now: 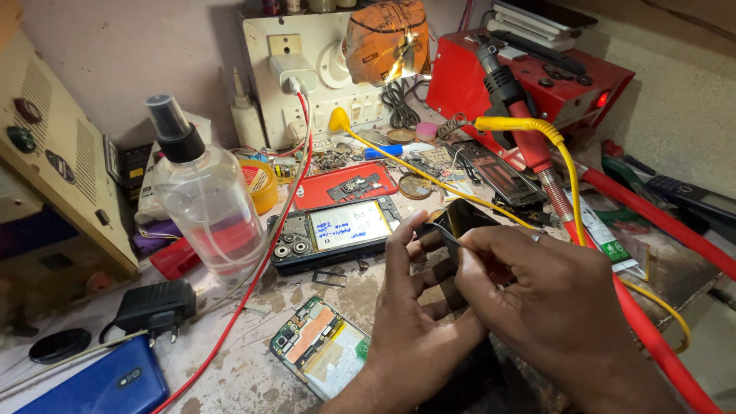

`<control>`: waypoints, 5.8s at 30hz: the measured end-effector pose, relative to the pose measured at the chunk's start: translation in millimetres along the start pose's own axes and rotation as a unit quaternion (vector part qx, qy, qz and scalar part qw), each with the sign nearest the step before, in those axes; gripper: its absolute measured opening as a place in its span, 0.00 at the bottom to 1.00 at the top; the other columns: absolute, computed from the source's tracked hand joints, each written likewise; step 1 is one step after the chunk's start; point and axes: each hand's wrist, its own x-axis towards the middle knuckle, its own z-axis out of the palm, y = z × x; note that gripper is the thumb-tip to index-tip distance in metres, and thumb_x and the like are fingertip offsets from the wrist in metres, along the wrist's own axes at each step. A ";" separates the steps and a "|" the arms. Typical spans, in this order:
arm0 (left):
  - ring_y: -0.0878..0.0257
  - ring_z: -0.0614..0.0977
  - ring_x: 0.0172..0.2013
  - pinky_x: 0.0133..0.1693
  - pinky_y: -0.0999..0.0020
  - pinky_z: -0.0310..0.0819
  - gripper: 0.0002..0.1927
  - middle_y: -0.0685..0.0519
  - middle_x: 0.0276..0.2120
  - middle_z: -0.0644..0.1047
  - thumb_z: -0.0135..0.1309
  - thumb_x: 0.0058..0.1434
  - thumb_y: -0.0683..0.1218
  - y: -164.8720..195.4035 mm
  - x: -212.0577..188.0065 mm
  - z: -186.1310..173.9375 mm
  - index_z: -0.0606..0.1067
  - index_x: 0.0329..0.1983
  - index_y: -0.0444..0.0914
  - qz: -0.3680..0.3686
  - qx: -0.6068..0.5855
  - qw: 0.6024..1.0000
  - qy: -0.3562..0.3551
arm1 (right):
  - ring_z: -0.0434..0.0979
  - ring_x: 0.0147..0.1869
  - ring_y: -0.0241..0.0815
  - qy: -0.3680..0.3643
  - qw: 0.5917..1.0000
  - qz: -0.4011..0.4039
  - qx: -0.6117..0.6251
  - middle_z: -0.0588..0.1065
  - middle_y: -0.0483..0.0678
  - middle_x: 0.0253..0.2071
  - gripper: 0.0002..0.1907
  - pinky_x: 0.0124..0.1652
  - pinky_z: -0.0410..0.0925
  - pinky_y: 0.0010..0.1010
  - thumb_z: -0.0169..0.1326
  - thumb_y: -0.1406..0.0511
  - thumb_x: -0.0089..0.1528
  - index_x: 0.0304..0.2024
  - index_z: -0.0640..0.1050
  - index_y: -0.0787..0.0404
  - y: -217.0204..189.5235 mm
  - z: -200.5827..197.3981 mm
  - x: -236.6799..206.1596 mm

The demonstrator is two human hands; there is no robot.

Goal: The person removes a protective film from a smartphone screen, then uses a soldering iron to heat and reseat a ribbon cable connector on the display. The person handles the screen and cable throughout, then inspects the screen after reconnection.

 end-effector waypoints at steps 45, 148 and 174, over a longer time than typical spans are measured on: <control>0.59 0.81 0.58 0.55 0.63 0.82 0.55 0.47 0.62 0.71 0.64 0.52 0.39 -5.1 5.2 5.9 0.46 0.78 0.46 -0.019 -0.006 1.000 -0.018 | 0.83 0.32 0.44 -0.005 0.987 -0.134 -0.094 0.82 0.48 0.34 0.14 0.31 0.73 0.32 0.66 0.64 0.54 0.42 0.83 0.57 26.5 -11.8 2.7; 0.47 0.76 0.54 0.55 0.56 0.68 0.51 0.45 0.56 0.75 0.72 0.40 0.53 37.2 53.9 -47.2 0.65 0.68 0.36 -0.014 0.648 0.688 -0.327 | 0.83 0.43 0.41 0.054 0.984 -0.142 0.095 0.79 0.51 0.47 0.28 0.41 0.77 0.34 0.60 0.68 0.61 0.63 0.71 0.57 121.4 0.5 -93.3; 0.48 0.75 0.56 0.57 0.55 0.66 0.47 0.48 0.57 0.75 0.72 0.37 0.51 45.2 43.2 -39.5 0.68 0.63 0.36 0.022 0.654 0.681 -0.329 | 0.79 0.32 0.37 0.022 0.987 0.154 -0.035 0.81 0.48 0.34 0.11 0.33 0.73 0.31 0.63 0.66 0.56 0.42 0.83 0.57 100.2 25.7 -78.4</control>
